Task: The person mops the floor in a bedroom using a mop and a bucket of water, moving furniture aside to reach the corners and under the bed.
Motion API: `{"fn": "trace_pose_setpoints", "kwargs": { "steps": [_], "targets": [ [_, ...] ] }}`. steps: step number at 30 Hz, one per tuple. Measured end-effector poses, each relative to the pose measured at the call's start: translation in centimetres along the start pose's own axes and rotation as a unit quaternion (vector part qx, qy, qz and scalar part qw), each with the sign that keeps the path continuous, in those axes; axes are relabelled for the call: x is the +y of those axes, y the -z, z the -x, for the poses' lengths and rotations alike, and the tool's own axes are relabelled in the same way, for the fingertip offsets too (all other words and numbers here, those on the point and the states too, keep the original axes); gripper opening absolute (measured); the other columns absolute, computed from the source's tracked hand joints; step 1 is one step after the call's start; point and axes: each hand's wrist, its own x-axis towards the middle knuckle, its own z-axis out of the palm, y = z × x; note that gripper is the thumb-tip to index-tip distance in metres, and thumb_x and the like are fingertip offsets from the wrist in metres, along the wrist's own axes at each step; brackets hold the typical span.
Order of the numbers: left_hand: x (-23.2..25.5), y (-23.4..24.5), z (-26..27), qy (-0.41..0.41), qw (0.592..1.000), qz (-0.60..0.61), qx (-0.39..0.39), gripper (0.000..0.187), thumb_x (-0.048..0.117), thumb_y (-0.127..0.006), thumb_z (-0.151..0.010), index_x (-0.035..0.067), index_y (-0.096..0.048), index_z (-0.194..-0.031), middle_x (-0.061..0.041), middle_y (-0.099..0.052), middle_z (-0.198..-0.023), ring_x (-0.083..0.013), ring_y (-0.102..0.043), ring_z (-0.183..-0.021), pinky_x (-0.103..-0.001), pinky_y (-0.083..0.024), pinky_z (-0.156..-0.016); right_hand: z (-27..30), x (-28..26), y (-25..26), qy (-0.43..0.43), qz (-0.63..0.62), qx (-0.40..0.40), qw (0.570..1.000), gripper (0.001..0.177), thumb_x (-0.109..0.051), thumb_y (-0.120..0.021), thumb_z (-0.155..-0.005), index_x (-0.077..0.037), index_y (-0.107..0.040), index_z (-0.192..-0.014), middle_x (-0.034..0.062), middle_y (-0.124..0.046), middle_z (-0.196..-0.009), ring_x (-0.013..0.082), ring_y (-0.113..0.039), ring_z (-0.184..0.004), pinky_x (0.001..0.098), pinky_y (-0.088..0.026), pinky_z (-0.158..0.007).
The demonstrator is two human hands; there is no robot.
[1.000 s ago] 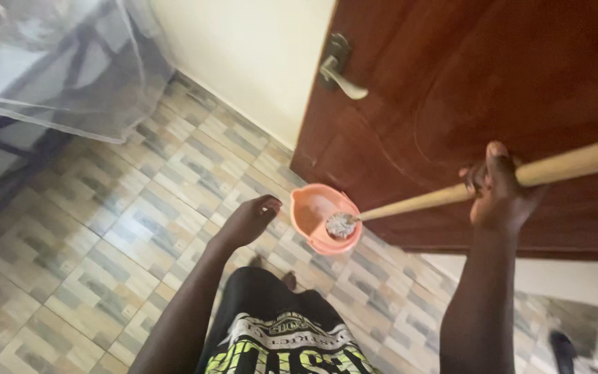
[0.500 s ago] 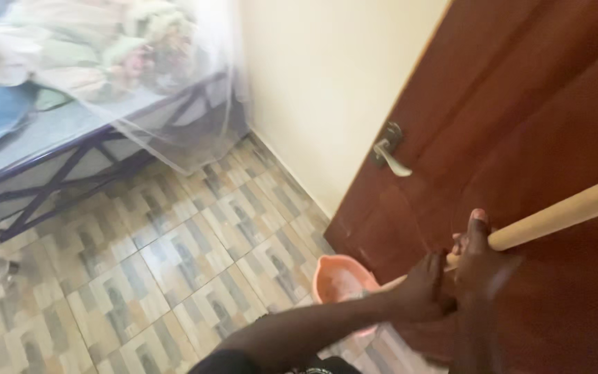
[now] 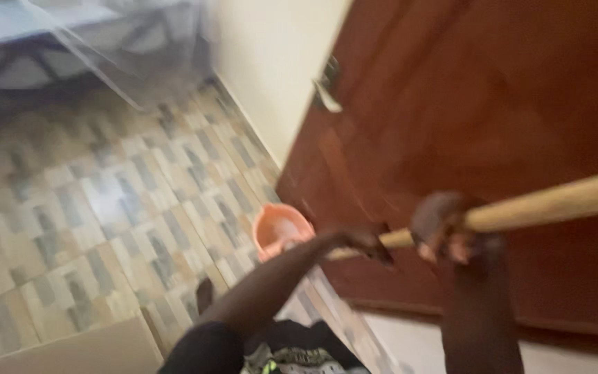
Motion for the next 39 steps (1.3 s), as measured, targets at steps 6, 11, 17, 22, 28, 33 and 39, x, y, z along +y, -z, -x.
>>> {"fn": "trace_pose_setpoints", "kwargs": {
  "steps": [6,11,17,22,28,33,39],
  "targets": [
    [0.9,0.8,-1.7,-0.022,0.997,-0.054,-0.052,0.046,0.042,-0.085,-0.079,0.002,-0.075,-0.1,-0.013,-0.073,-0.078,-0.0267,-0.071,-0.072,-0.04,-0.054,-0.065,0.1,0.8,-1.8,-0.02,0.027,0.124,0.992,0.008,-0.014,-0.06,-0.109,-0.007,-0.065,-0.108,-0.004,-0.048,-0.065,0.0055,-0.042,-0.052,0.0253,-0.043,-0.053],
    [4.6,-4.7,0.8,0.002,0.963,-0.199,0.179,0.046,0.041,-0.087,-0.075,0.003,-0.074,-0.097,-0.019,-0.072,-0.078,-0.0332,-0.072,-0.073,-0.043,-0.053,-0.065,0.5,0.1,-6.1,-0.006,0.09,0.373,0.923,0.007,-0.008,-0.058,-0.108,-0.006,-0.064,-0.112,-0.0041,-0.049,-0.065,0.0038,-0.04,-0.05,0.025,-0.046,-0.052],
    [2.7,-2.9,1.1,0.039,0.976,-0.134,0.169,0.029,0.036,-0.08,-0.08,0.009,-0.08,-0.09,-0.016,-0.075,-0.077,-0.0289,-0.075,-0.07,-0.04,-0.056,-0.066,0.4,-1.5,-4.5,0.055,0.096,0.165,0.98,0.012,-0.011,-0.059,-0.109,-0.005,-0.067,-0.117,-0.0022,-0.053,-0.068,0.0064,-0.046,-0.053,0.0238,-0.046,-0.051],
    [-0.4,0.0,-0.5,-0.035,0.983,-0.177,-0.042,0.037,0.038,-0.087,-0.079,0.004,-0.078,-0.09,-0.016,-0.074,-0.078,-0.0245,-0.071,-0.069,-0.039,-0.052,-0.065,-3.0,-4.2,-0.3,0.098,-0.062,-0.195,0.974,0.032,-0.032,-0.054,-0.107,-0.006,-0.071,-0.115,-0.0036,-0.054,-0.06,0.0062,-0.041,-0.046,0.0264,-0.037,-0.045],
    [-0.9,1.5,-0.3,-0.032,0.988,-0.125,-0.082,0.037,0.038,-0.085,-0.077,0.003,-0.076,-0.084,-0.015,-0.072,-0.07,-0.0231,-0.07,-0.061,-0.037,-0.052,-0.061,-2.3,-4.2,0.9,0.095,-0.081,-0.205,0.971,0.032,-0.033,-0.05,-0.109,-0.009,-0.071,-0.114,-0.0052,-0.051,-0.054,0.0061,-0.035,-0.041,0.0295,-0.032,-0.042],
    [-3.8,-2.9,-0.6,-0.016,0.975,-0.15,0.164,0.013,0.017,-0.07,-0.081,0.005,-0.069,-0.075,-0.016,-0.067,-0.068,-0.0331,-0.068,-0.064,-0.043,-0.05,-0.059,0.6,-2.2,-1.1,0.122,0.009,0.014,0.992,0.02,-0.014,-0.048,-0.106,-0.011,-0.068,-0.111,-0.0028,-0.046,-0.056,0.006,-0.032,-0.04,0.0294,-0.034,-0.042],
    [-8.8,-5.8,-1.7,-0.041,0.916,-0.233,0.324,0.036,0.019,-0.074,-0.093,0.005,-0.061,-0.063,-0.016,-0.062,-0.063,-0.0365,-0.062,-0.057,-0.047,-0.046,-0.054,2.5,-0.5,-1.5,0.181,0.099,0.252,0.945,0.028,0.006,-0.042,-0.1,-0.011,-0.063,-0.107,-0.0074,-0.034,-0.056,0.0035,-0.024,-0.036,0.0255,-0.033,-0.03]
  ]
}}
